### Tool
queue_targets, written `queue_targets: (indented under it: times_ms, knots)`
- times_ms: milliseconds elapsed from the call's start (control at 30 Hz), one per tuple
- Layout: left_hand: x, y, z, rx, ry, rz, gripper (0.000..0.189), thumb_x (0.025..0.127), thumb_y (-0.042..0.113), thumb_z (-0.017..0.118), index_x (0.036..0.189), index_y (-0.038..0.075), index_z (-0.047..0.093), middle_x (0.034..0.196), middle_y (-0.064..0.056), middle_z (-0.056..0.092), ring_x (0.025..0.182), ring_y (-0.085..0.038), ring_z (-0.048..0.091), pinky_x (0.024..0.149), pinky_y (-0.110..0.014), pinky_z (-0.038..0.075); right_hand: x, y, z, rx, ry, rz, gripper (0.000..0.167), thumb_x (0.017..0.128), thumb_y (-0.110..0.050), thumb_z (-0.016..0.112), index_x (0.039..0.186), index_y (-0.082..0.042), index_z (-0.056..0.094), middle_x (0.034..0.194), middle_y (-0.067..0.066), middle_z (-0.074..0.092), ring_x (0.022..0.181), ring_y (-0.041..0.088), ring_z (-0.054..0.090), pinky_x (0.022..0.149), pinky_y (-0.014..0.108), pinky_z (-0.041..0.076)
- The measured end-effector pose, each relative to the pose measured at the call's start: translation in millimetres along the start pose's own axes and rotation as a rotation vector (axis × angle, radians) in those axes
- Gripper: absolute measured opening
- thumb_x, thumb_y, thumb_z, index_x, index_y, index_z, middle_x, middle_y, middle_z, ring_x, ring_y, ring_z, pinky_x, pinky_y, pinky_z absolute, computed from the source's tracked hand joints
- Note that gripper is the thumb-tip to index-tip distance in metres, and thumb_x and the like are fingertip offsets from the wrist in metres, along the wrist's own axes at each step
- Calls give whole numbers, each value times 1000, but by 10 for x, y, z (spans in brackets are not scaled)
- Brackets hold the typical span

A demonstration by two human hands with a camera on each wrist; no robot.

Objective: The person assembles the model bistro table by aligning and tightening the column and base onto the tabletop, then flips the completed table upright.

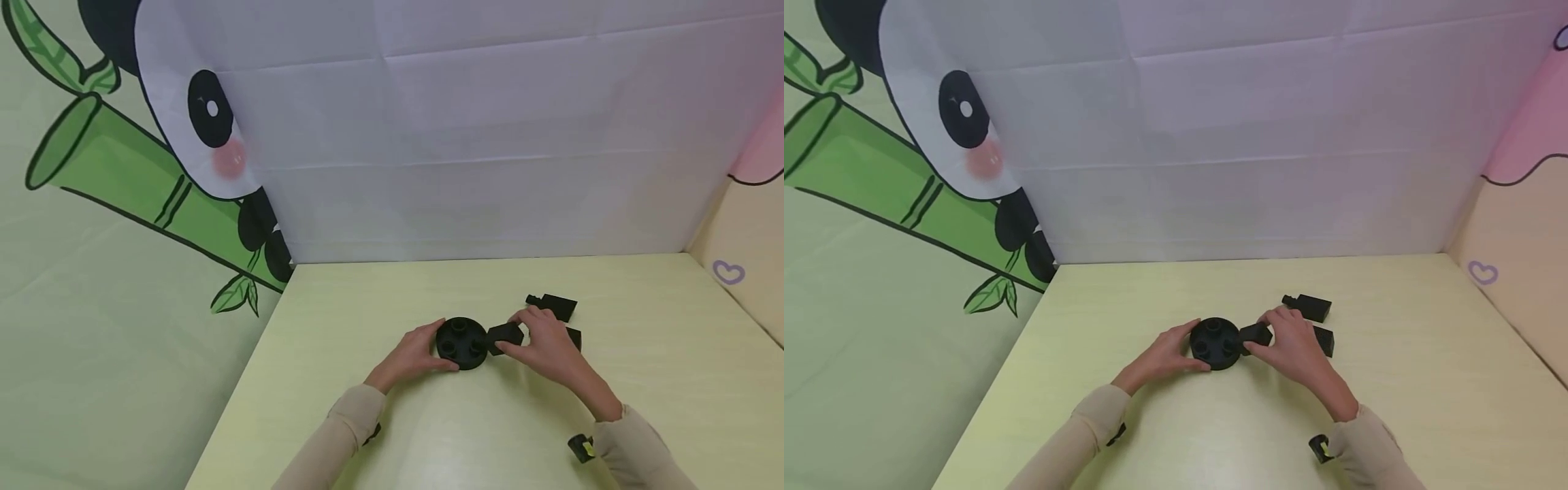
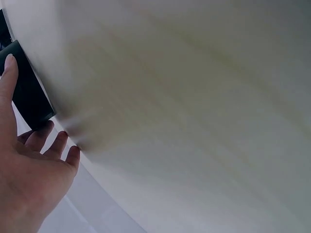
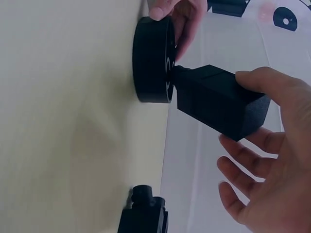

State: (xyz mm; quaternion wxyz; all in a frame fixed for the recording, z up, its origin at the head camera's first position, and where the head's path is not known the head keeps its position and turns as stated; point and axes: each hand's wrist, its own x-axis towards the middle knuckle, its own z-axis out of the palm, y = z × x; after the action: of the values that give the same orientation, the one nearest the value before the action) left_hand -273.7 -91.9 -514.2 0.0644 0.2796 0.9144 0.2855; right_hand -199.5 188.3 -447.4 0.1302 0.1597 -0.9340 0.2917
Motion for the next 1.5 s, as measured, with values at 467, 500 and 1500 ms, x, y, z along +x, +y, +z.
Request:
queue_targets:
  times_ms: [467, 500, 1500]
  knots:
    - [-7, 23, -14, -6, -10, -22, 98, 82, 48, 88, 158, 7, 42, 154, -8, 51, 141, -26, 47, 114, -46, 39, 383, -180, 122, -88, -122, 17, 42, 90, -39, 79, 109, -2, 71, 108, 12, 65, 108, 42, 55, 87, 61, 42]
    - [-11, 25, -15, -7, -12, -27, 98, 82, 49, 87, 158, 7, 41, 154, -8, 50, 141, -26, 47, 115, -46, 39, 409, -198, 141, -99, -125, 19, 43, 90, -40, 79, 109, -3, 72, 108, 12, 65, 107, 42, 55, 87, 61, 41]
    - [-18, 42, -16, 4, -3, -32, 99, 82, 50, 88, 158, 7, 41, 153, -10, 51, 140, -26, 48, 113, -45, 40, 516, -116, 257, 5, -195, -27, 51, 97, -42, 72, 121, 1, 62, 102, 13, 64, 92, 30, 60, 82, 54, 49]
